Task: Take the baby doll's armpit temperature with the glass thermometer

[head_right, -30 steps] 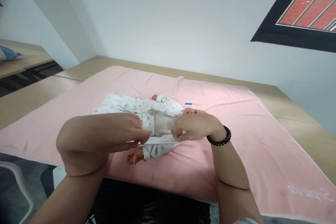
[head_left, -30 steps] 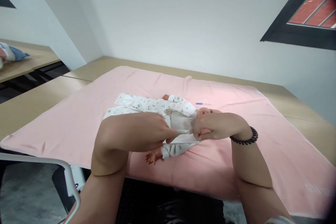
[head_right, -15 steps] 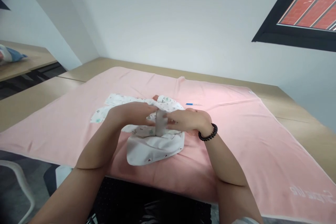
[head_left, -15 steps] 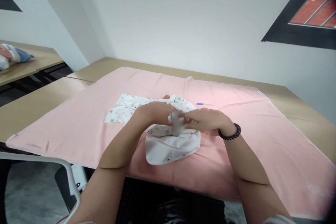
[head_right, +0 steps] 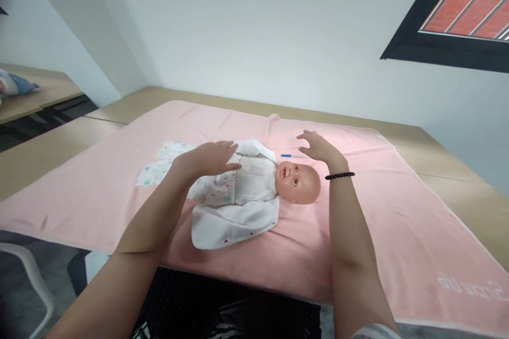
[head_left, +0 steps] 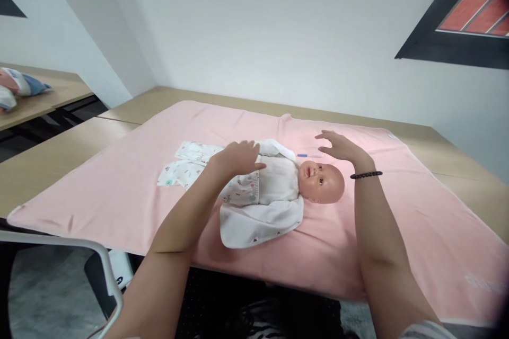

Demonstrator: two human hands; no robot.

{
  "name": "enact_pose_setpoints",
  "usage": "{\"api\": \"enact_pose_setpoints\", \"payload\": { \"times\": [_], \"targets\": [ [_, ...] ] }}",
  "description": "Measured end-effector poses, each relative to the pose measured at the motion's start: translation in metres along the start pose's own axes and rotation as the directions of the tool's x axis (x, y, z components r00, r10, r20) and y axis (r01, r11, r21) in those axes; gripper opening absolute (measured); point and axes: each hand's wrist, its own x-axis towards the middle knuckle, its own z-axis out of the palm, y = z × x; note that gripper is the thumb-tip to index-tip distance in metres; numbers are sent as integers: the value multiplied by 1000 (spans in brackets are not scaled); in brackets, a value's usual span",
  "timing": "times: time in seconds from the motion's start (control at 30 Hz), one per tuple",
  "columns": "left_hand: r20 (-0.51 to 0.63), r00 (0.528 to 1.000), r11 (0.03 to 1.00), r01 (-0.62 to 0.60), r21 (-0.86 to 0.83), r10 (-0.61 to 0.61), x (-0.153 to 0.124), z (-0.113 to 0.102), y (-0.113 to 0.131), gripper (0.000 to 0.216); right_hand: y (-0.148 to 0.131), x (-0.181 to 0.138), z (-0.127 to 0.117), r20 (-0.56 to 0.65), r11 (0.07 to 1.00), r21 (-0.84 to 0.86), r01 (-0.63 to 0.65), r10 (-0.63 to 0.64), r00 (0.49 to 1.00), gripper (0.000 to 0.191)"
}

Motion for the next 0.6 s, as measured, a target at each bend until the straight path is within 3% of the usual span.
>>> {"api": "enact_pose_setpoints", "payload": {
  "times": [0.1, 0.2, 0.3, 0.37, 0.5, 0.6],
  "targets": [
    [134, 976, 977, -152, -151, 172, 12, 5, 0, 75, 30, 8, 15, 90, 1000, 20, -18, 16, 996, 45],
    [107, 967, 954, -202, -221, 229, 21, 11, -1, 77, 45, 13, 32, 101, 998, 8, -61, 60, 993, 34],
    [144, 962, 951, -195, -239, 233, 23, 13, -2, 95, 54, 17, 42, 74, 992, -7, -129, 129, 989, 13],
    [243, 948, 968, -160, -193, 205, 22, 13, -3, 110, 59, 19, 45, 60, 988, 0, -152, 152, 987, 15],
    [182, 949, 952, -217, -218, 258, 18, 12, -3, 99, 59, 22, 43, -20, 988, 74, -135, 137, 990, 12],
    [229, 947, 964, -181, -194, 224, 21, 13, -1, 113, 47, 22, 31, -152, 980, 187, -72, 101, 983, 5]
  ]
}}
